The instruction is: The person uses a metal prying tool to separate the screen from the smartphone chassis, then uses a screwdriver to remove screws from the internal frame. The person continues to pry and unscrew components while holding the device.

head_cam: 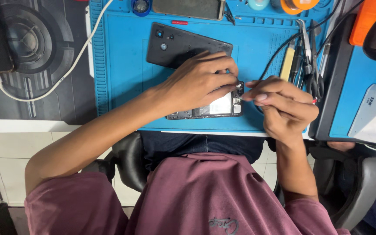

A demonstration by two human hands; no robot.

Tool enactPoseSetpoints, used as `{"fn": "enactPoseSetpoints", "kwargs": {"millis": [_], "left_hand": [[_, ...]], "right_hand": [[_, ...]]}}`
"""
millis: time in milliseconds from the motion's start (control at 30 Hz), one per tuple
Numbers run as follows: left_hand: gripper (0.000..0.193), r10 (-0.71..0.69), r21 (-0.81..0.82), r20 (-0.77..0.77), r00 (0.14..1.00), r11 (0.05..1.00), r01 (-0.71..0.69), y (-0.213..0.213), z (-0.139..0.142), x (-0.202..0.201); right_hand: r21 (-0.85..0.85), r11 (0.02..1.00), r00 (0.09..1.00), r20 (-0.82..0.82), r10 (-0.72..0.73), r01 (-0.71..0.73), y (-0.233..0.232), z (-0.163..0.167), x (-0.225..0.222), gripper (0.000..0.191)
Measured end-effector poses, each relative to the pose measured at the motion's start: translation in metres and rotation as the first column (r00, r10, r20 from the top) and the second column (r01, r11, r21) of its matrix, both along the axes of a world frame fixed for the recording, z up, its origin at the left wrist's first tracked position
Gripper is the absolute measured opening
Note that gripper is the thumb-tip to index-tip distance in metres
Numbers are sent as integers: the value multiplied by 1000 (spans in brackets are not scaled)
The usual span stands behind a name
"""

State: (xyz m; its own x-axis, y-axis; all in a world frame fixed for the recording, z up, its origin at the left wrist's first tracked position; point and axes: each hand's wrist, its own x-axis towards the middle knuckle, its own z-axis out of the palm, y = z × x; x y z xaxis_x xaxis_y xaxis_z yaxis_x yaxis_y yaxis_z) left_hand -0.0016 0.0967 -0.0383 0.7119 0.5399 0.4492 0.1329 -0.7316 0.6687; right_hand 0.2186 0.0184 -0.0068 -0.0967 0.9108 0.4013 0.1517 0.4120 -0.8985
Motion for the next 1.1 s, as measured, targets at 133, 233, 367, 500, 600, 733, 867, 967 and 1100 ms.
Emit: {"fn": "enactPoseSetpoints", "kwargs": {"millis": [133,233,367,500,600,733,867,967,1100], "left_hand": [[12,3,-9,7,1000,1000,-3,-1,0,2],[13,-3,-1,23,1000,1000,3,-1,-1,4],[8,-27,-46,-9,1000,999,27,-4,-3,6],[9,-31,-17,-42,999,999,30,-4,-5,8],[11,-14,-17,-13,1000,1000,14,-5,-6,8],[11,-46,-21,-40,998,999,46,-5,-8,8],[9,-40,-80,-58,998,996,35,-5,-7,8],[10,-31,-62,-60,998,998,27,-3,-7,6],[9,-32,-48,-53,998,998,30,-4,-8,7]], "right_hand": [[-4,997,997,16,76,-76,4,4,3,8],[35,999,999,-42,20,-18,2,1,0,9],[31,999,998,-62,-6,8,-3,0,2,11],[-6,998,997,-30,66,-66,6,4,13,8],[98,990,993,78,91,-98,9,2,13,20],[125,992,999,-19,33,-31,6,-8,5,23],[85,996,1000,13,12,-13,1,-5,9,11],[31,998,998,32,47,-48,4,0,13,8],[48,997,993,105,47,-52,7,0,8,16]]}}
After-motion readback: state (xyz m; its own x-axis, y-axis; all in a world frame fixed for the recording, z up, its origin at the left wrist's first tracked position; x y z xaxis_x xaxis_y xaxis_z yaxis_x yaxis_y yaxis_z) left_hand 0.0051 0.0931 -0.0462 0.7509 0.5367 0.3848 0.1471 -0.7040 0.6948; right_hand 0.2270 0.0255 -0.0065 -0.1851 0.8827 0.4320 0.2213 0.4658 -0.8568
